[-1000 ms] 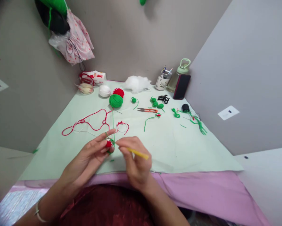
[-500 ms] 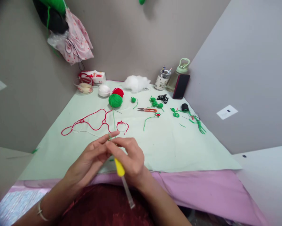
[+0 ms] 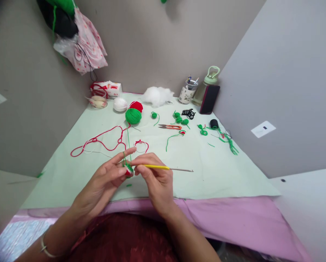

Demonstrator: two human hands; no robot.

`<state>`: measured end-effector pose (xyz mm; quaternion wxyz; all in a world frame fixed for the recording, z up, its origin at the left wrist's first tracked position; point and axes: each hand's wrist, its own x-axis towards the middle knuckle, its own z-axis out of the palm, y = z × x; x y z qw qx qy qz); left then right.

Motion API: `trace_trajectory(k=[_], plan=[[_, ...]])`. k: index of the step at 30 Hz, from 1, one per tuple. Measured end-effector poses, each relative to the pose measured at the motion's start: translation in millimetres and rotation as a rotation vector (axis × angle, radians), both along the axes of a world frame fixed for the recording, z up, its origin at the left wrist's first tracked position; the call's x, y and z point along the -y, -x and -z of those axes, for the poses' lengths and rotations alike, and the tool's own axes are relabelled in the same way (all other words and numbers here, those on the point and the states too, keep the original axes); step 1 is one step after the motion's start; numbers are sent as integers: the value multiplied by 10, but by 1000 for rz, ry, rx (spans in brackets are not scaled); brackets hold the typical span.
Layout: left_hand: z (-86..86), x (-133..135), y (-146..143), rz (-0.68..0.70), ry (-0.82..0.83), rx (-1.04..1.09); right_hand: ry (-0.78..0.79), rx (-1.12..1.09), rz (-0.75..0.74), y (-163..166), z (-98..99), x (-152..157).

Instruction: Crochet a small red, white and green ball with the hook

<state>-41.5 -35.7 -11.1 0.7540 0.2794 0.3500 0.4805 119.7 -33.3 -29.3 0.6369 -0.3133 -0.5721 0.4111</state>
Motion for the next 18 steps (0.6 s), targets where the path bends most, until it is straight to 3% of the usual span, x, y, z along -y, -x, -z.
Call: trace_trajectory(k=[6,9,14,18], plan=[[17,-42,43,93,54,167,239,-274,-52,-48,-22,-54],[29,-26,29,80,23,119,316,-335,-101,-44,-49,-63],[58,33,-29,3,-126,-109,207,-191,-73,-10,19,-13],[73,53,-24,-86,-162,-175,168,-109,-40,-18,61,9]])
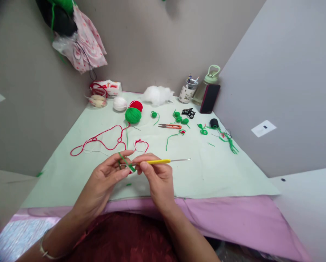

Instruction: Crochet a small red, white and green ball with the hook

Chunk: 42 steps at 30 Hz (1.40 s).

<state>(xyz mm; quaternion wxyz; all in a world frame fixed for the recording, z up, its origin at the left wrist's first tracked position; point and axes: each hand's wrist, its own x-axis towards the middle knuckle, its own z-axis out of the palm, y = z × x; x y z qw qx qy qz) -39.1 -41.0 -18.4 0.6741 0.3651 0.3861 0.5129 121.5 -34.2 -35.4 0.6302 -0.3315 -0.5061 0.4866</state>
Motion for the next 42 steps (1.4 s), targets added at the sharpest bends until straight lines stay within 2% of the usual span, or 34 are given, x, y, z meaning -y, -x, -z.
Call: trace_trajectory(k=[4,8,11,19,26,31,37,42], plan=[[-8,-2,26,11,19,-8,62,-84,5,-2,-51,-26],[-38,-6,32,20,26,2,153,-213,-80,6,-114,-68],[-50,-6,35,16,26,-4,149,-204,-101,-13,-115,-69],[-9,11,55,-31,-41,-115,-214,269,104,-89,-137,79],[-25,31,41,-116,-91,-188,-517,477,159,-81,-107,115],[-62,36,47,-180,-170,-307,-580,496,196,-69,-96,108],[-72,20,32,-157,-125,-241,-522,457,229,-44,-78,104],[-36,66,-6,-195,-130,-249,-607,570,251,-31,-29,88]])
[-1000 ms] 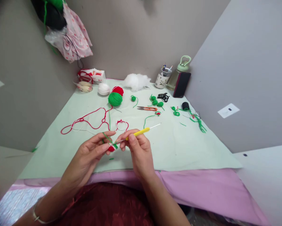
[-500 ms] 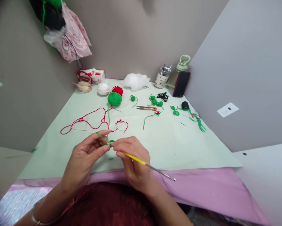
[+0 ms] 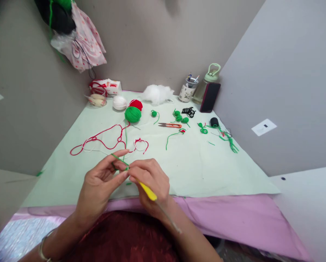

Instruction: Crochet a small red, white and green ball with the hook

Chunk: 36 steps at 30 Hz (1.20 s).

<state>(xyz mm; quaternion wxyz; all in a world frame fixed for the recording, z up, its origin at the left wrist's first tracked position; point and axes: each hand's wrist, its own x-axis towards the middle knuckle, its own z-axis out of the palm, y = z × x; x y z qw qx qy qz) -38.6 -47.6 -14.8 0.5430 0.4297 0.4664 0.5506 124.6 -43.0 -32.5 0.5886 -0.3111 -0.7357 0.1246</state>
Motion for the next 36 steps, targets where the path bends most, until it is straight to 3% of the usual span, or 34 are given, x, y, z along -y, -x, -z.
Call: trace_trajectory(k=[3,6,8,11,14,17,20,24,27,30,33,36], plan=[[4,-1,-25,37,36,117,-53,94,76,-11,48,26],[-22,-38,-17,133,187,340,-103,236,143,-25,78,54],[-42,-68,11,218,308,467,-111,207,117,-27,71,53],[-55,-107,60,255,359,506,82,-84,30,-20,23,20],[-52,-118,82,166,244,394,366,-405,-69,-15,-40,-27],[-43,-98,67,164,163,308,472,-500,-168,-2,-83,-67],[-21,-78,44,222,161,262,425,-381,-129,30,-104,-85],[5,-78,13,174,146,260,365,-301,-43,74,-84,-66],[0,-87,-19,134,160,335,189,-128,42,84,-34,-36],[-12,-118,-15,203,270,448,49,-3,64,59,-12,-28],[-14,-158,42,264,352,499,246,-211,33,13,-41,-59],[-17,-158,81,199,289,437,508,-517,-73,-11,-76,-108]])
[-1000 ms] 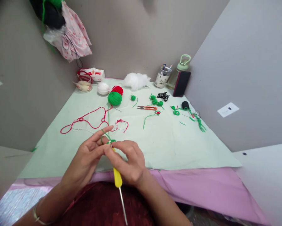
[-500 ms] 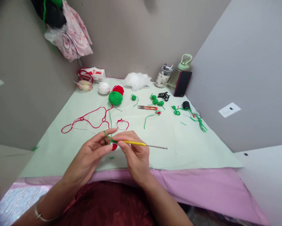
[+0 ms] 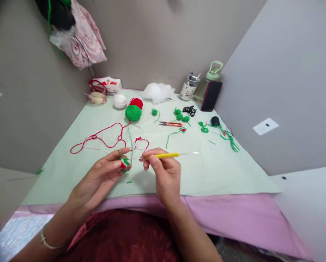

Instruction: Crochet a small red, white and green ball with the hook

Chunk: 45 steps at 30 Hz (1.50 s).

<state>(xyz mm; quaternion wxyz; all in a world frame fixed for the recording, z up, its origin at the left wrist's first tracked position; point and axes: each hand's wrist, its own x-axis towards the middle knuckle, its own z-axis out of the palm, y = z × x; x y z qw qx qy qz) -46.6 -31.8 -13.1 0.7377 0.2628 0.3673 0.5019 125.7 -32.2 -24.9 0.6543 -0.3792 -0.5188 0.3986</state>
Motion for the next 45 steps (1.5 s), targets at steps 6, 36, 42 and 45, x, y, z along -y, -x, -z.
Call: trace_trajectory(k=[6,36,42,45], plan=[[-6,74,-34,15,-132,-178,-6,10,-145,36,45,-7],[46,93,-64,-206,-274,-338,-685,778,183,-10,75,140],[-25,82,-59,26,-35,-11,-729,856,250,-12,110,111],[-58,38,-23,78,23,53,-550,624,179,-4,72,100]])
